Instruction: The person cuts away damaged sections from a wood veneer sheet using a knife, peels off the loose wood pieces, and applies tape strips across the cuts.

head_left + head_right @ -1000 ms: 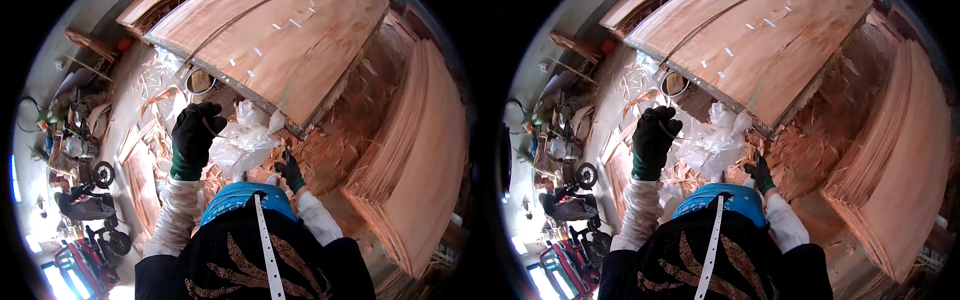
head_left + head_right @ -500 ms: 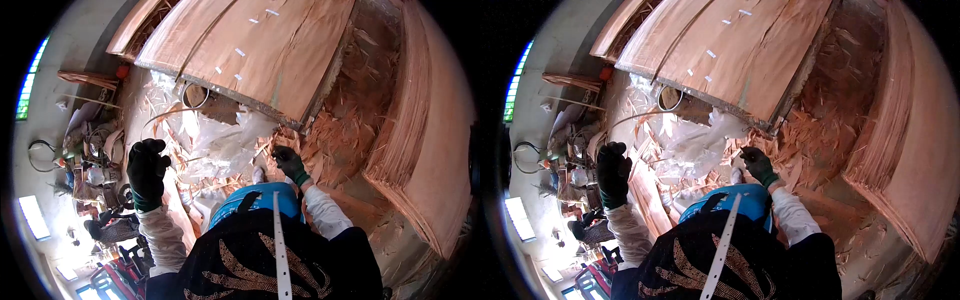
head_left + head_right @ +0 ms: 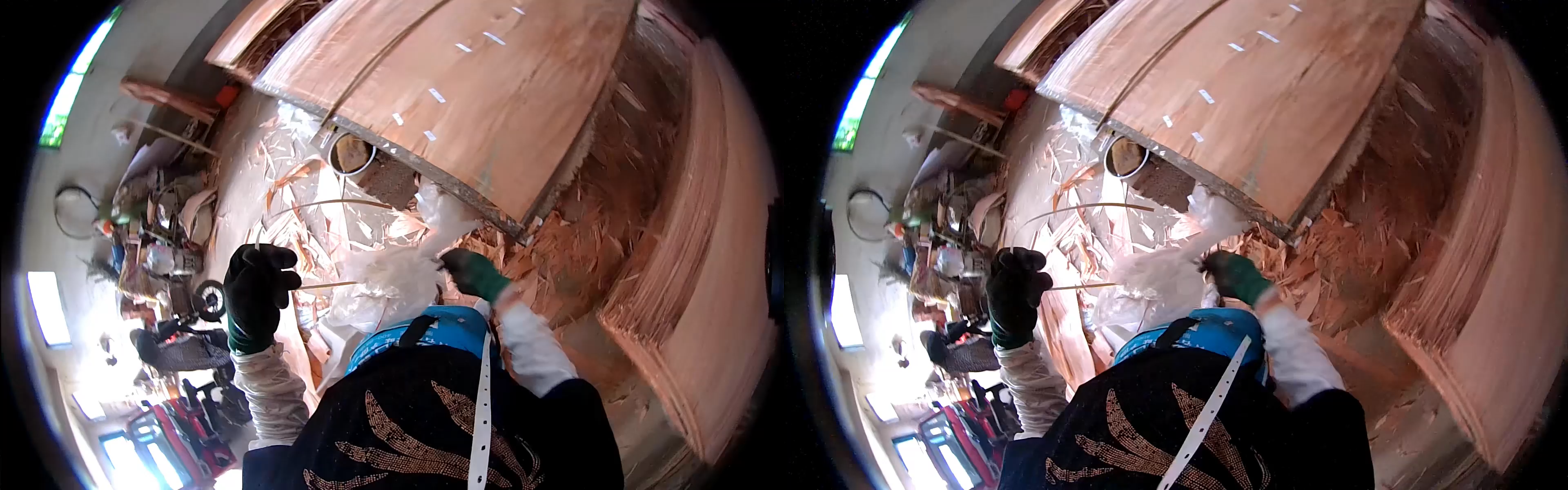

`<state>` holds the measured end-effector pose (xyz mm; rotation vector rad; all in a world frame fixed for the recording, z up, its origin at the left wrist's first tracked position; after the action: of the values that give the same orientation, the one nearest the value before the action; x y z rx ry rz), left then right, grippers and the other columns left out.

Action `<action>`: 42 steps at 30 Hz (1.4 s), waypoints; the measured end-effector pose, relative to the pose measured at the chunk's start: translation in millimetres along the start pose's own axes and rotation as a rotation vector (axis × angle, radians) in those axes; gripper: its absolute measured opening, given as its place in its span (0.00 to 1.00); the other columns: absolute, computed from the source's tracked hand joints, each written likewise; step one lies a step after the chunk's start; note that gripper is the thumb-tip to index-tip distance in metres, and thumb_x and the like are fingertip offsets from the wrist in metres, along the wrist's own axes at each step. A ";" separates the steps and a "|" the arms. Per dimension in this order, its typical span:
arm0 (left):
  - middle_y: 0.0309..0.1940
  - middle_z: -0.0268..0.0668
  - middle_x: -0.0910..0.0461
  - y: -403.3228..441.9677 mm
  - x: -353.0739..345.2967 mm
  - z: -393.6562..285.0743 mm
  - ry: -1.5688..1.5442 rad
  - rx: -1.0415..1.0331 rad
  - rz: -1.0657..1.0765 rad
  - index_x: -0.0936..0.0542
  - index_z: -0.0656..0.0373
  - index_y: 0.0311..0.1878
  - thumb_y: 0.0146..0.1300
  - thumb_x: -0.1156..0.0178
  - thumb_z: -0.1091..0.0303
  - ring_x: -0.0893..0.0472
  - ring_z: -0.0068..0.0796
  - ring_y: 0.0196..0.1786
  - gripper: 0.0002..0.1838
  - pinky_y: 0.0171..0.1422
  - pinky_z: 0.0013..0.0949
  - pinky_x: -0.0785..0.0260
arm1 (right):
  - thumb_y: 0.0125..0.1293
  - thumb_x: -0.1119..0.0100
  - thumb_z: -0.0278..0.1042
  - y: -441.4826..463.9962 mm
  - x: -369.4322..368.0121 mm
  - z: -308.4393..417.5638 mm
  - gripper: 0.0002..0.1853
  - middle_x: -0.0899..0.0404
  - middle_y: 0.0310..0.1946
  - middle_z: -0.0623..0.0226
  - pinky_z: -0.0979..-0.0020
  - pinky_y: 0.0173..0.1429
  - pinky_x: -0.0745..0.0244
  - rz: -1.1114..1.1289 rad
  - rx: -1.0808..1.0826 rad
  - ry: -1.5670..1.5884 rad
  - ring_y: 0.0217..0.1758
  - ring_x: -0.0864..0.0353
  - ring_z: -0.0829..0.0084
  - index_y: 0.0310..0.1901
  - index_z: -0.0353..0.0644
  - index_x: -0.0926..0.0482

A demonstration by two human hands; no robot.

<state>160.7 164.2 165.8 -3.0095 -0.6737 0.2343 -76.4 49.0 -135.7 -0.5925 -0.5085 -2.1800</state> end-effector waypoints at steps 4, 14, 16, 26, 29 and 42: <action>0.37 0.50 0.17 -23.0 -7.3 2.4 0.107 0.084 -0.001 0.27 0.63 0.44 0.71 0.45 0.53 0.16 0.35 0.27 0.18 0.22 0.28 0.26 | 0.54 0.44 0.18 -38.6 100.1 12.2 0.17 0.16 0.46 0.64 0.69 0.47 0.21 0.110 -0.229 1.120 0.48 0.16 0.69 0.47 0.37 0.19; 0.34 0.53 0.17 -52.5 -29.2 6.3 0.112 0.103 0.123 0.27 0.66 0.37 0.69 0.42 0.51 0.17 0.36 0.26 0.23 0.21 0.28 0.27 | 0.49 0.32 0.35 116.5 -21.2 84.2 0.22 0.14 0.41 0.58 0.62 0.47 0.21 0.551 0.100 0.322 0.41 0.14 0.59 0.49 0.46 0.17; 0.34 0.52 0.17 -59.3 -21.0 15.2 0.020 0.108 0.081 0.26 0.68 0.39 0.70 0.43 0.57 0.17 0.35 0.26 0.18 0.21 0.29 0.26 | 0.45 0.32 0.39 116.5 -47.9 100.2 0.19 0.15 0.37 0.57 0.61 0.47 0.22 0.620 0.268 -0.134 0.41 0.15 0.56 0.42 0.48 0.15; 0.51 0.41 0.18 -136.2 108.8 83.4 0.859 -0.327 -0.376 0.22 0.58 0.50 0.72 0.46 0.58 0.17 0.30 0.48 0.14 0.44 0.27 0.23 | 0.59 0.39 0.27 80.2 -22.6 55.6 0.09 0.17 0.37 0.56 0.70 0.41 0.22 0.552 0.141 0.326 0.40 0.16 0.69 0.41 0.38 0.17; 0.56 0.39 0.20 -163.1 212.0 216.9 -0.311 -0.111 -0.582 0.22 0.56 0.55 0.71 0.47 0.61 0.22 0.30 0.59 0.14 0.58 0.35 0.28 | 0.63 0.41 0.27 76.7 3.2 45.7 0.09 0.18 0.38 0.59 0.72 0.40 0.25 0.424 0.074 0.252 0.39 0.19 0.74 0.44 0.39 0.17; 0.55 0.53 0.22 -403.5 483.0 269.6 1.675 0.834 -1.070 0.25 0.58 0.63 0.71 0.53 0.52 0.21 0.48 0.50 0.25 0.51 0.44 0.26 | 0.64 0.36 0.31 59.4 52.8 -13.7 0.21 0.17 0.38 0.72 0.78 0.31 0.29 0.299 -0.514 0.506 0.27 0.26 0.81 0.58 0.37 0.23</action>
<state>380.4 739.3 -134.0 -0.9779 -1.1623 -1.3549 -63.0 -25.3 -107.5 -0.3256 0.3971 -2.0599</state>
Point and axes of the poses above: each hand's wrist, its own y-axis towards the middle knuckle, its own x-axis out of the back of the hand, z = x × y, the point moved 8 cm from there along y, towards the middle knuckle
